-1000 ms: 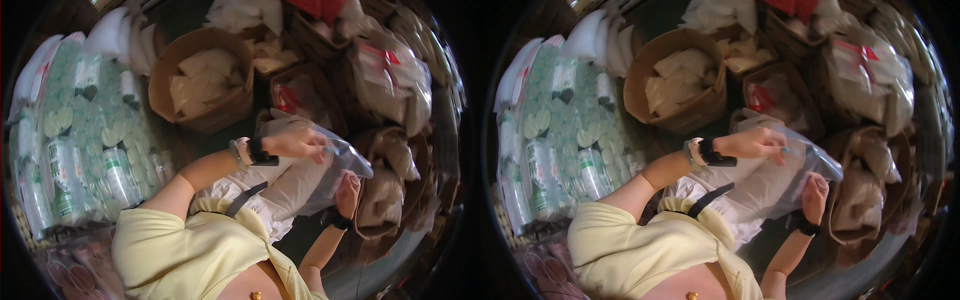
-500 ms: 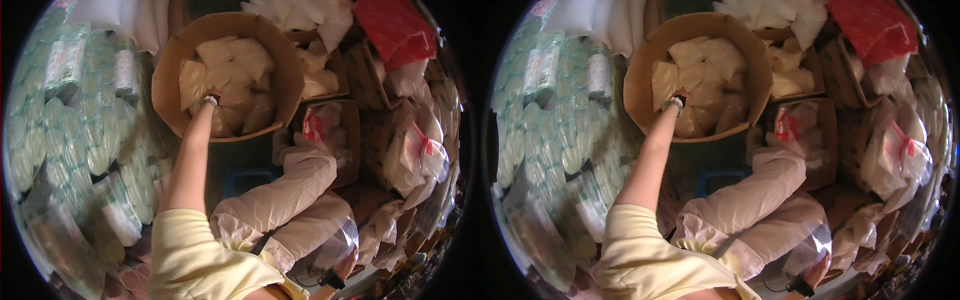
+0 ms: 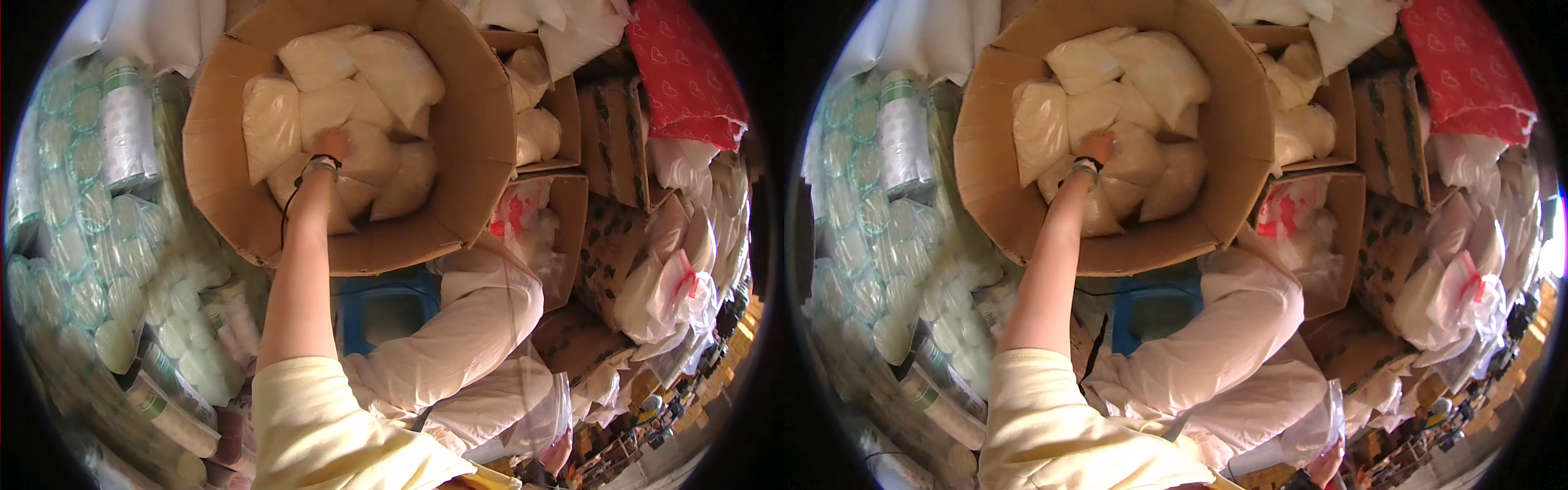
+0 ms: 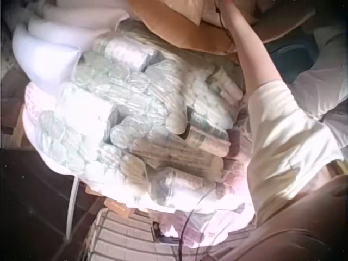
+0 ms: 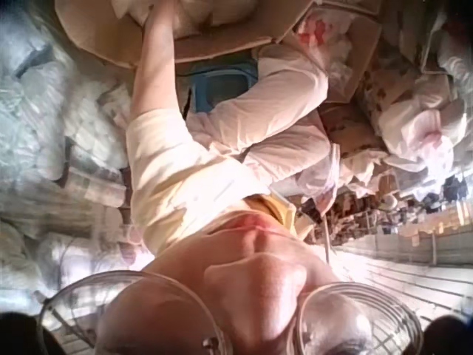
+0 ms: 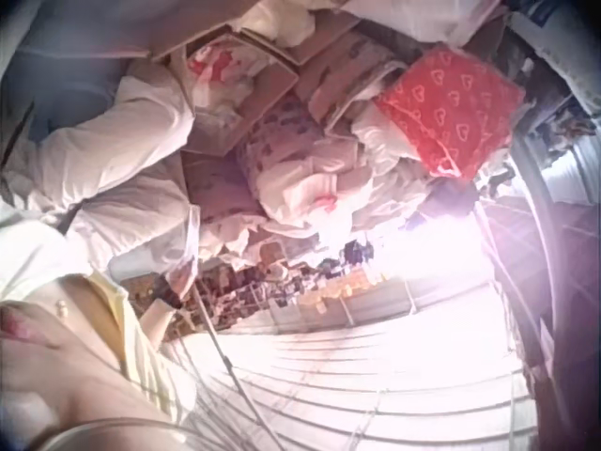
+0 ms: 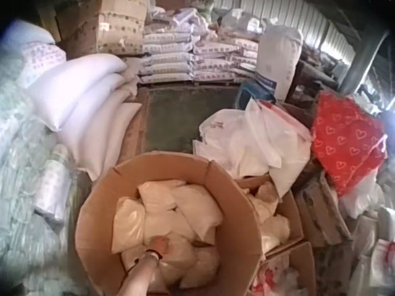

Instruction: The person is placing a smaller bag of grain into a larger protective plastic zip bag and sealing it.

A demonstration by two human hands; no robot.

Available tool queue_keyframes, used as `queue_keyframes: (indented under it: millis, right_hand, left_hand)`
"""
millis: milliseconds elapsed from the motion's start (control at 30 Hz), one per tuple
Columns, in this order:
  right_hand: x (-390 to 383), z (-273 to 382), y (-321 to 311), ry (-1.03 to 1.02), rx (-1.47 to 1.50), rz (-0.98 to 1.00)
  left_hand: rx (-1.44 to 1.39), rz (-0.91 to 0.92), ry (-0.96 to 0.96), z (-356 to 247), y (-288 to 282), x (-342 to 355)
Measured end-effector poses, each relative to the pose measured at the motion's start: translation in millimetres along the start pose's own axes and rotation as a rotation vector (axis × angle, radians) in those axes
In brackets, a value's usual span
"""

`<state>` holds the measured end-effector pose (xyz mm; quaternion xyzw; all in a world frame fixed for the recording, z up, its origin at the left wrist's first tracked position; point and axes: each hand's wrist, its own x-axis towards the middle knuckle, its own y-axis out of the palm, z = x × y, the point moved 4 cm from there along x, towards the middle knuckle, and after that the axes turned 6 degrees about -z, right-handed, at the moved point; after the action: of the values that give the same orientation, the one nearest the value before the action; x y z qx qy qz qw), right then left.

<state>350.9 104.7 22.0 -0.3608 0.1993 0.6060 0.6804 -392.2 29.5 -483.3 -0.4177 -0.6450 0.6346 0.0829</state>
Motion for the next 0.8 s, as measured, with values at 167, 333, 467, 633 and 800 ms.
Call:
queue_keyframes:
  millis: [167, 333, 467, 633, 800]
  right_hand:
    - [-1, -8, -24, -0.181, -0.290, -0.079]
    - [13, -20, -46, -0.067, -0.065, -0.085]
    - [31, -30, -87, 0.005, -0.080, -0.135]
    - [32, -17, -37, -0.018, -0.011, -0.097]
    - [45, -17, -25, -0.082, -0.006, -0.075]
  left_hand:
    - [-0.258, -0.461, 0.170, -20, -4, -4]
    - [-0.413, -0.439, 0.054, -5, 2, 1]
    - [-0.483, -0.347, 0.149, -42, -12, -24]
    - [-0.550, -0.188, 0.285, -108, -30, -108]
    - [-0.374, 0.264, 0.274, -125, 20, -103]
